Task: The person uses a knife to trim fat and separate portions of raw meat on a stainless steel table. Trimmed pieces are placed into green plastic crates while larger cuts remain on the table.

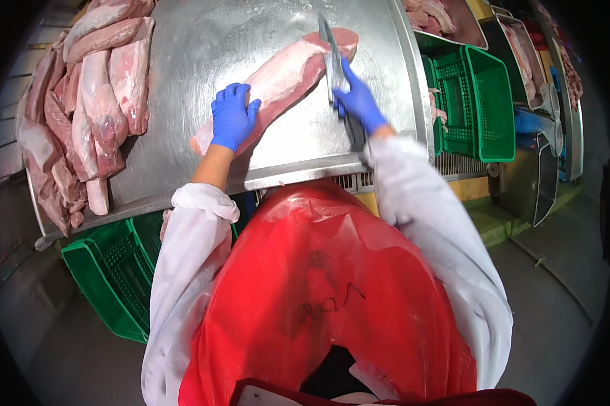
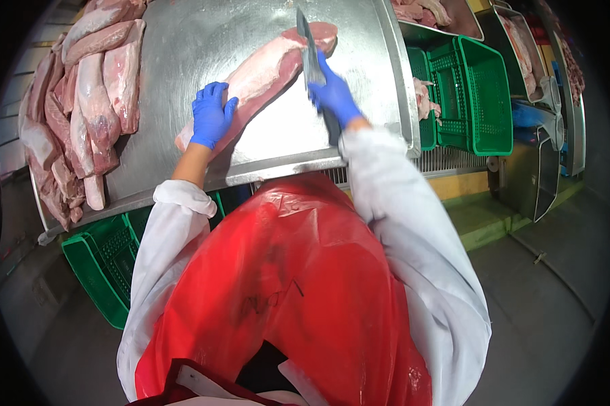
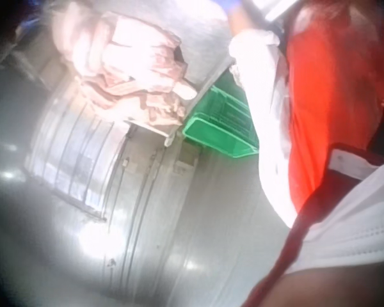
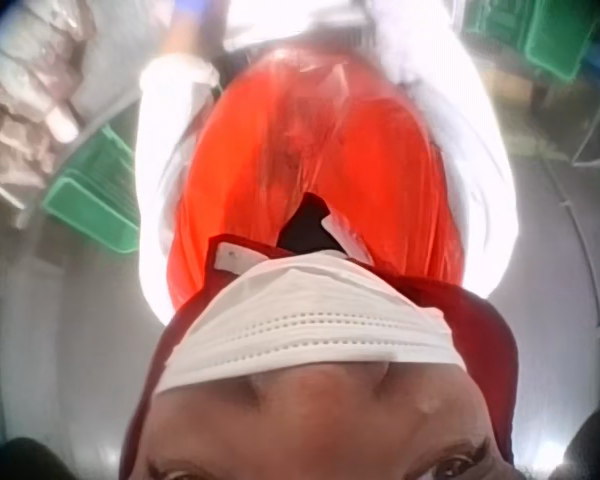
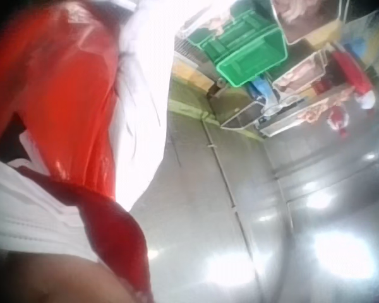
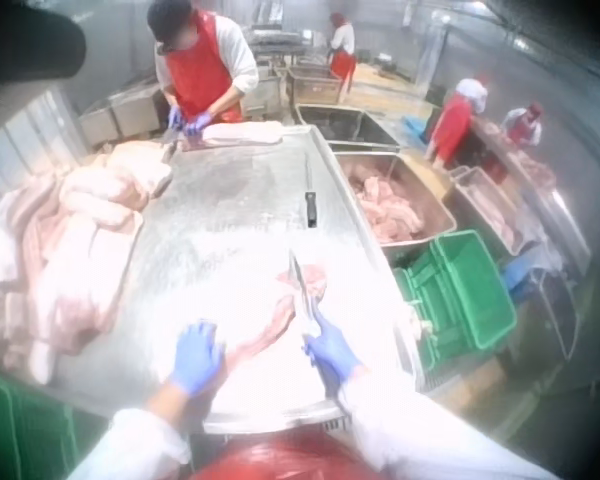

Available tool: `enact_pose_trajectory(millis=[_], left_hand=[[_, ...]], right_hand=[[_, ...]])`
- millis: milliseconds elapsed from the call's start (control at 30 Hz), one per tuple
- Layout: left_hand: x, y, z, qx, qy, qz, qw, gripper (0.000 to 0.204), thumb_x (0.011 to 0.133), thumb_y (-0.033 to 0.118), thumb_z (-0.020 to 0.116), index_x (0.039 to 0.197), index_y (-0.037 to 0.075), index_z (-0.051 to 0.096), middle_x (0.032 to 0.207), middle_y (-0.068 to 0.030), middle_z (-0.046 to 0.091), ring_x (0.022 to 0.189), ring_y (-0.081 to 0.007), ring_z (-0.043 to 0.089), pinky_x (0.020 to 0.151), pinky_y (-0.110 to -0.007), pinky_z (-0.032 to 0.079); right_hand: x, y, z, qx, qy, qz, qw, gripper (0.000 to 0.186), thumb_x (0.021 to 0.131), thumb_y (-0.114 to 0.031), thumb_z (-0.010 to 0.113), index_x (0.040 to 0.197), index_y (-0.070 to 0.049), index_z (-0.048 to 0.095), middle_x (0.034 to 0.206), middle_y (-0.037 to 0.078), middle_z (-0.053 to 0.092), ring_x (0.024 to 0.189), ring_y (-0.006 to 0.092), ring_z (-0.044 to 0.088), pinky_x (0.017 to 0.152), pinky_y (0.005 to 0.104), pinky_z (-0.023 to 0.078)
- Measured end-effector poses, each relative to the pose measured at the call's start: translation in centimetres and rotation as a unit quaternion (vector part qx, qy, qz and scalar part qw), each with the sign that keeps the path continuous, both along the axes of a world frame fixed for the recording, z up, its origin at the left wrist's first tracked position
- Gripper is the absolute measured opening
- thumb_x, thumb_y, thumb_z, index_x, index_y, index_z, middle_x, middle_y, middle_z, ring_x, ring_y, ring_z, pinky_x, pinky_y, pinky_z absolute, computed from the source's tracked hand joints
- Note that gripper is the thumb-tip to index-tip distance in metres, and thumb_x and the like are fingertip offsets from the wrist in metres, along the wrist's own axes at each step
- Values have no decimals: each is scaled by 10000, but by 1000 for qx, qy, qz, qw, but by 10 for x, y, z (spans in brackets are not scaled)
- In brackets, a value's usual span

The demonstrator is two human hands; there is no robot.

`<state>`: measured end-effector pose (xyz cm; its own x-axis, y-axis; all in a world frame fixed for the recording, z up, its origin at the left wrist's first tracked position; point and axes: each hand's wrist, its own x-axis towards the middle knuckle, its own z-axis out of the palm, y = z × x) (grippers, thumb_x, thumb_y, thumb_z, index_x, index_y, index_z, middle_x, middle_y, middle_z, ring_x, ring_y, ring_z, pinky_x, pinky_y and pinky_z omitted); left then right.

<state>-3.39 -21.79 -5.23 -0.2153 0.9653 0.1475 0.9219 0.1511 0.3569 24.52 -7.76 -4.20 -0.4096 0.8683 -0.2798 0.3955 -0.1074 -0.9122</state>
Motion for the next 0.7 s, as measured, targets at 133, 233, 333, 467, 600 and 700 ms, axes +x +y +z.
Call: enact_pose_trajectory(millis=[133, 233, 333, 467, 600, 700], left_hand=[[-1, -2, 0, 11, -2, -2, 1000, 436, 899, 371, 664, 1260, 139, 587, 1262, -117, 573, 1151, -354, 525, 952, -495, 415], [-4, 6, 2, 14, -8, -26, 1000, 472, 871, 352, 708, 1248, 96, 582, 1234, -139, 585, 1096, -346, 565, 927, -475, 446], [-6, 11, -20, 148, -81, 27, 985, 510, 834, 316, 760, 1222, 40, 575, 1177, -164, 592, 992, -320, 610, 864, -437, 494], [16, 52, 7, 188, -163, 72, 966, 492, 794, 252, 782, 1141, -35, 582, 1074, -194, 600, 943, -344, 621, 847, -429, 516], [78, 138, 32, 76, -2, -66, 995, 499, 845, 405, 721, 1136, 11, 629, 1026, -188, 655, 938, -346, 655, 823, -444, 531], [117, 185, 51, -123, 81, -53, 988, 509, 844, 441, 694, 1098, 1, 664, 1023, -214, 687, 961, -364, 675, 844, -453, 536]], right_hand=[[-10, -10, 14, -30, 9, -5, 999, 780, 889, 17, 587, 1586, -185, 300, 883, 101, 708, 618, 121, 652, 589, 280, 549], [-23, 24, 10, -99, 42, -16, 994, 817, 899, -13, 609, 1601, -234, 255, 874, 94, 697, 603, 135, 640, 569, 298, 541], [-3, -45, 16, -109, 30, -9, 993, 809, 910, -70, 615, 1609, -223, 237, 916, 106, 687, 638, 140, 632, 591, 310, 539], [86, -123, 7, 105, 30, 79, 991, 826, 896, -47, 624, 1611, -145, 222, 1252, 156, 633, 762, 139, 647, 678, 318, 557], [114, -57, 38, -101, 163, -87, 978, 827, 893, 1, 604, 1610, -148, 219, 1071, 105, 657, 689, 127, 625, 591, 269, 533], [99, 10, 28, -52, 168, -122, 977, 834, 936, 34, 580, 1623, -195, 166, 791, 32, 603, 532, 83, 534, 499, 251, 474]])
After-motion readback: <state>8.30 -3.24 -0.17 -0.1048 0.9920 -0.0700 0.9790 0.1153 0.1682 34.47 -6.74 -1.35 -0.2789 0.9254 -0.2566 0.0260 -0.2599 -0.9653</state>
